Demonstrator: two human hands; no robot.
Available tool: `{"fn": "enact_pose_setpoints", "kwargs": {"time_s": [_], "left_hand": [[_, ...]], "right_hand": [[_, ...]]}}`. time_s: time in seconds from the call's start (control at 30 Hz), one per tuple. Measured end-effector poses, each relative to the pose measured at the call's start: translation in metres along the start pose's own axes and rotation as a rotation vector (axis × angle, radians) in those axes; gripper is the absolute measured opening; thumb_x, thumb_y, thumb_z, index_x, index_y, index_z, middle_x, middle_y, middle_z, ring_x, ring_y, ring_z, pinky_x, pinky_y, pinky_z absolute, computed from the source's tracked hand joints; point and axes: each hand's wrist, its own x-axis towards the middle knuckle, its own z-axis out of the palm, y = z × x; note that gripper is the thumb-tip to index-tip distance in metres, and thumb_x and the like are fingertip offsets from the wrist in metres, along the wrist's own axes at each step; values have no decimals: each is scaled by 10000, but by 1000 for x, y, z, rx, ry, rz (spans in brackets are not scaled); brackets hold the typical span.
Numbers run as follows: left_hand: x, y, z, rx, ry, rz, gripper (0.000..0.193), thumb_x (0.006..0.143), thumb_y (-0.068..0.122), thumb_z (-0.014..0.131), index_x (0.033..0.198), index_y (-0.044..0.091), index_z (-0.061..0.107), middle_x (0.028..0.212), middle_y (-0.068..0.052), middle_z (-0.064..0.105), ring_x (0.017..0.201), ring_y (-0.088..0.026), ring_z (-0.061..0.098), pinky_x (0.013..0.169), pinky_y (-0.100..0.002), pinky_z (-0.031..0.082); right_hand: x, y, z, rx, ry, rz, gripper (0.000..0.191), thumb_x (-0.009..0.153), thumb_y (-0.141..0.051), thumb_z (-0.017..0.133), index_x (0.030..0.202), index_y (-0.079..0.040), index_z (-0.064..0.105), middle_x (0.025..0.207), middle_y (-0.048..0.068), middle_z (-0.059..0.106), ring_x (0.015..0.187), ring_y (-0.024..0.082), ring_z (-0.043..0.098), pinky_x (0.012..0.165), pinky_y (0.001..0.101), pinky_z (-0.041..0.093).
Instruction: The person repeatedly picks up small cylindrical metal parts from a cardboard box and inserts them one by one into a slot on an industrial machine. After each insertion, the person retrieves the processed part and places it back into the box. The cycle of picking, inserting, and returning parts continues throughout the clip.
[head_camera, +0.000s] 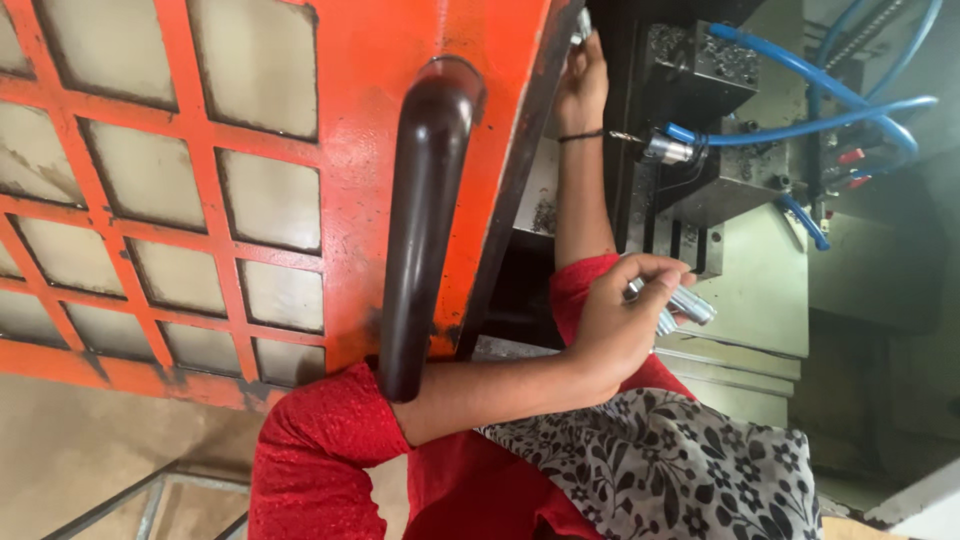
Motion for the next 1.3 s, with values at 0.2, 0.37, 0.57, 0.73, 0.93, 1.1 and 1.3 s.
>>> {"fn": "enact_pose_setpoints", "kwargs": {"time_s": [0.2,0.37,0.57,0.73,0.93,1.1,1.3], "left_hand": [[0,-1,1,-25,2,26,178,1099,142,567,1169,-7,633,1114,-74,682,924,-92,652,781,-239,561],[0,-1,0,-30,1,0,176,1096,147,558,1173,1,620,1112,-84,686,910,-98,650,774,-236,560],[-4,0,1,-1,-26,-17,190,1085,153,556,1165,-6,621,1115,-82,673,955,-98,662,826,-257,604],[-3,3,1,-16,-18,1,182,1091,151,561,1169,-3,619,1114,-85,678,940,-100,650,805,-250,580],[-3,1,0,8,-9,-15,184,1092,154,556,1177,5,620,1113,-75,683,915,-82,633,769,-229,547],[-2,0,0,0,-17,-31,178,1088,155,553,1162,6,618,1113,-60,673,896,-82,638,757,-233,545],[-4,-1,1,48,-15,23,153,1091,128,559,1139,3,634,1117,-57,675,962,-70,620,826,-228,544]], "right_hand": [[8,-2,8,139,7,-150,316,1045,-239,554,1241,7,582,1033,114,672,1032,288,652,965,466,548],[8,-1,4,46,103,-315,347,1021,-267,526,1285,-64,626,949,64,650,945,224,616,903,416,526],[11,-3,11,-24,-72,-146,336,1021,-218,505,1297,-53,604,1020,63,676,973,207,633,938,391,532],[7,-6,12,90,127,-295,317,1038,-181,509,1292,-11,596,910,96,655,800,188,633,767,358,550],[-15,5,7,-246,-3,-274,278,1032,-192,580,1167,-2,732,720,-46,555,568,56,465,500,247,387],[-24,10,2,-450,7,-353,283,1052,-210,558,1098,-14,756,695,-63,536,559,34,442,469,219,361],[-5,0,0,-681,-151,-340,312,1076,-240,545,1124,-17,759,836,-13,701,697,68,623,612,258,518]]}}
